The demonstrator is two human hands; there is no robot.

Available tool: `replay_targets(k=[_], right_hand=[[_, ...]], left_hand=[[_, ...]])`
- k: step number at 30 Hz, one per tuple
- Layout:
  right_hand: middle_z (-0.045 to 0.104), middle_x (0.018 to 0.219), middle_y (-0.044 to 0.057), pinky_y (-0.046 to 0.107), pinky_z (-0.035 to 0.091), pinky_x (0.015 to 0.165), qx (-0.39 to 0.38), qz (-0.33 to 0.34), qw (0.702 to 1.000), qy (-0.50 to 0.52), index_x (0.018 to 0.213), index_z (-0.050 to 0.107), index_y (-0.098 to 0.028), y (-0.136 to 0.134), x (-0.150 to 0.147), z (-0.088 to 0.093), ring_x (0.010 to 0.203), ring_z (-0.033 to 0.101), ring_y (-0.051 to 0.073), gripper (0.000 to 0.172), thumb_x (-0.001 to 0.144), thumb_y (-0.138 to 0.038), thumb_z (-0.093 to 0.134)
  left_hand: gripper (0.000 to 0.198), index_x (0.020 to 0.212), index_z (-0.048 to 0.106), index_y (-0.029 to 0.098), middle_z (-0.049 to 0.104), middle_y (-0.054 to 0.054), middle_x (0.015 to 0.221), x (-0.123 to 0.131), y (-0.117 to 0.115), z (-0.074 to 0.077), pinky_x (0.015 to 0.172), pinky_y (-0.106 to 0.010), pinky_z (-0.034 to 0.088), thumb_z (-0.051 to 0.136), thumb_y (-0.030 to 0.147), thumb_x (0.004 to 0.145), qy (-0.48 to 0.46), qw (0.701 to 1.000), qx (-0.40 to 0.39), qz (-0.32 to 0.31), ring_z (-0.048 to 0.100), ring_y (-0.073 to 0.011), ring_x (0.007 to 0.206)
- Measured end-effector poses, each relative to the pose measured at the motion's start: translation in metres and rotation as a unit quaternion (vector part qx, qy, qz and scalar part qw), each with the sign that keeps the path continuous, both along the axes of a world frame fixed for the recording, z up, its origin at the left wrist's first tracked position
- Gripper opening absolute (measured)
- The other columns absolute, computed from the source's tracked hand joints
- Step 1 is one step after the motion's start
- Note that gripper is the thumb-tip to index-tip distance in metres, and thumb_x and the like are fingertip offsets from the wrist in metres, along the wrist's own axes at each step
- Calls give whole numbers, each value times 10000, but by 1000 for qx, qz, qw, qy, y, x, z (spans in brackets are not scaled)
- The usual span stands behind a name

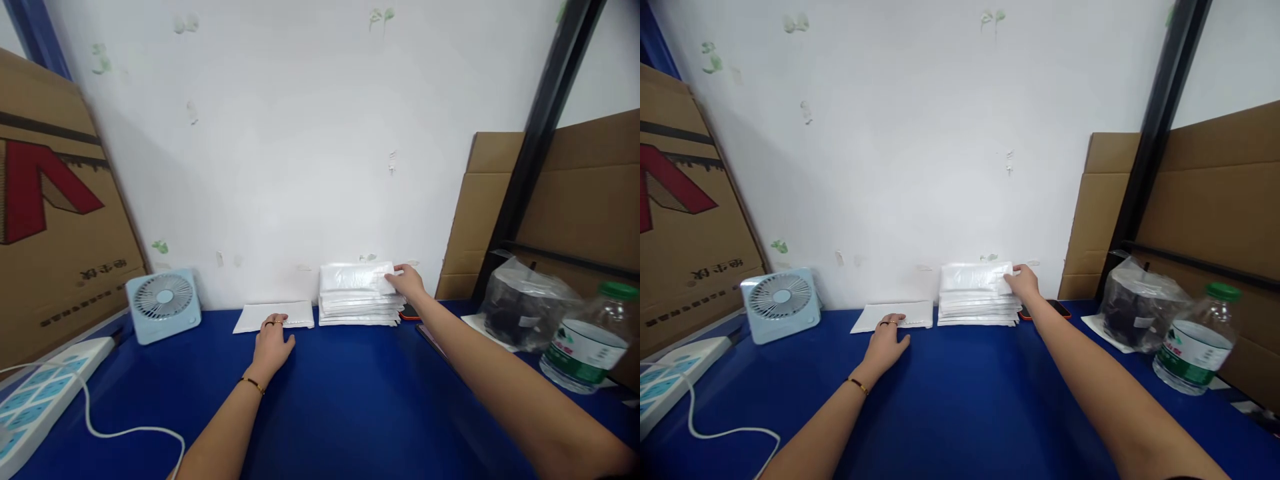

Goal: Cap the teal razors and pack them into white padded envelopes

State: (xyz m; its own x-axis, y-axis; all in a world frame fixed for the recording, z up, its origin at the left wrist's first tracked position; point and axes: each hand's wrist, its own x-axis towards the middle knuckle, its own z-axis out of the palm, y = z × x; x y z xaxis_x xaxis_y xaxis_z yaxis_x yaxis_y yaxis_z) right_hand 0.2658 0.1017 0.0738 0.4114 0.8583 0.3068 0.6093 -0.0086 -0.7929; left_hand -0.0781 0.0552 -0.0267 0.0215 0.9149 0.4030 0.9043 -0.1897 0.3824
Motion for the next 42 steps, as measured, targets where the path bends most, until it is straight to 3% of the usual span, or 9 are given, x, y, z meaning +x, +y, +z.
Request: replay_targets(k=[9, 13, 16, 22, 26, 32, 37, 40, 42], right_hand=[[488, 1090, 110, 355, 382, 786, 76, -66, 968, -231, 1050, 567, -184, -3, 3, -3, 871, 535, 226, 349, 765, -380, 522], [538, 962, 67, 322, 415, 725, 168, 48, 972, -159, 998, 580, -190, -36, -10, -4, 689, 529, 162, 289, 792, -367, 483], [575, 762, 15, 307, 435, 649, 47, 197, 979, -26, 924, 589, -195, -65, -31, -27, 649, 541, 163, 278, 758, -413, 544], [605, 1016, 58, 293, 451, 845, -127, 328, 834, 424, 1006, 533, -202, -102, -82, -84, 970, 581, 167, 376, 707, -389, 665], [636, 973, 71, 315, 462, 834, -162, 415, 746, 495, 979, 550, -173, -115, -95, -94, 909, 609, 180, 348, 716, -370, 664], [650, 862, 26, 299, 472, 682, -55, 411, 842, 346, 950, 580, -177, -119, -83, -93, 774, 593, 180, 384, 627, -321, 732], [646, 792, 26, 304, 442, 697, 100, 214, 951, 197, 831, 664, -171, -101, -63, -93, 752, 559, 196, 282, 591, -306, 725], [661, 806, 37, 313, 454, 715, 103, 171, 930, 310, 831, 668, -173, -93, -54, -95, 782, 576, 217, 285, 599, -330, 718], [672, 835, 45, 324, 476, 723, 58, 185, 854, 483, 861, 647, -178, -89, -52, -96, 813, 598, 224, 262, 674, -360, 657]], left_hand=[[403, 1222, 476, 221, 471, -102, 1313, -9, 38, 2, 973, -405, 296, 420, 365, 850, 170, 984, -25, -48, 399, -253, 1217], [314, 1084, 577, 210, 644, -114, 1023, -9, 40, 10, 821, -344, 381, 347, 286, 885, 196, 978, -35, -70, 588, -233, 938], [328, 1034, 609, 211, 676, -108, 861, -8, 27, 17, 775, -330, 387, 356, 356, 885, 204, 974, -42, -86, 614, -235, 829], [418, 1116, 586, 281, 683, -88, 830, 6, -41, 26, 733, -319, 390, 268, 450, 905, 230, 961, -13, -152, 619, -238, 789], [412, 1180, 534, 309, 671, -76, 938, 29, -83, 31, 776, -331, 393, 256, 447, 908, 198, 967, -8, -160, 607, -227, 853], [1147, 1399, 171, 269, 377, -98, 1370, 62, -88, 31, 1027, -426, 209, 709, 614, 446, 181, 956, -9, -229, 304, -315, 1258], [846, 1377, 203, 287, 525, -67, 1160, 83, -79, 33, 897, -349, 324, 597, 317, 628, 211, 958, -57, -184, 494, -238, 1058], [788, 1337, 283, 301, 535, -66, 1097, 91, -77, 55, 808, -347, 349, 576, 259, 607, 256, 952, -40, -161, 512, -250, 1007], [755, 1309, 330, 296, 541, -73, 1071, 96, -74, 80, 800, -361, 342, 588, 262, 601, 288, 943, -11, -168, 509, -262, 1006]])
